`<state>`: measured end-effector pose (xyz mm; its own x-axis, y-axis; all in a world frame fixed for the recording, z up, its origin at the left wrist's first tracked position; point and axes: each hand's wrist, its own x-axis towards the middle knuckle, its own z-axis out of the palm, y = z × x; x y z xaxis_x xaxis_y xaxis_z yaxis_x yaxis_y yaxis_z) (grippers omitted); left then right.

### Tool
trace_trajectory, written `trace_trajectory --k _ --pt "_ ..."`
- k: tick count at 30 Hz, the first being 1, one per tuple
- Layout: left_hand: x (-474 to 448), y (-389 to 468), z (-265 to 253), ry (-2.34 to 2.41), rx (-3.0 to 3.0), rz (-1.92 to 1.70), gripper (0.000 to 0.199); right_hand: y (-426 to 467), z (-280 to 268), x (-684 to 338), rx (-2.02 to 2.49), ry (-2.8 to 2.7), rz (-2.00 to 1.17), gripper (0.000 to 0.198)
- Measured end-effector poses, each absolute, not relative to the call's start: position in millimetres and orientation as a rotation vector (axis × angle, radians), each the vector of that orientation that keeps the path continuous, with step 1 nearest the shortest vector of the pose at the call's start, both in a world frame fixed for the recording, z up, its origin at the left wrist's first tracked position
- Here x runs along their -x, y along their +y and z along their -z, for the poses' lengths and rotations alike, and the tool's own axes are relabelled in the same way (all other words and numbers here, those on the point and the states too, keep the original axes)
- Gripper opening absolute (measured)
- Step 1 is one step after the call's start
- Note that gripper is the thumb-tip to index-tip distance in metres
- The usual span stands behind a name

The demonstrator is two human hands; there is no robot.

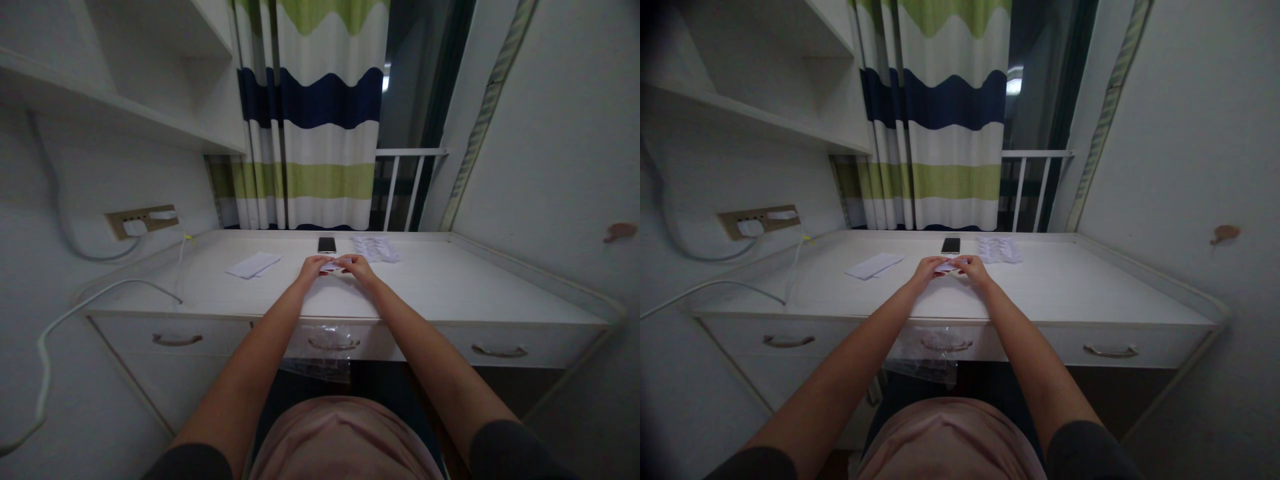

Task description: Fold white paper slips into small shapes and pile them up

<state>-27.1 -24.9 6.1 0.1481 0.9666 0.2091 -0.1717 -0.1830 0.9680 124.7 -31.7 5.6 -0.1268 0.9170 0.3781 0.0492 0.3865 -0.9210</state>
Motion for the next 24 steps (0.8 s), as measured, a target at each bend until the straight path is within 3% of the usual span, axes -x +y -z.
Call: trace_trajectory --k 24 --pt "27.1 -26.7 -6.1 0.786 -1.355 -1.213 0.038 -36.8 -9.6 -125.5 0.932 -1.327 -1.09 0.026"
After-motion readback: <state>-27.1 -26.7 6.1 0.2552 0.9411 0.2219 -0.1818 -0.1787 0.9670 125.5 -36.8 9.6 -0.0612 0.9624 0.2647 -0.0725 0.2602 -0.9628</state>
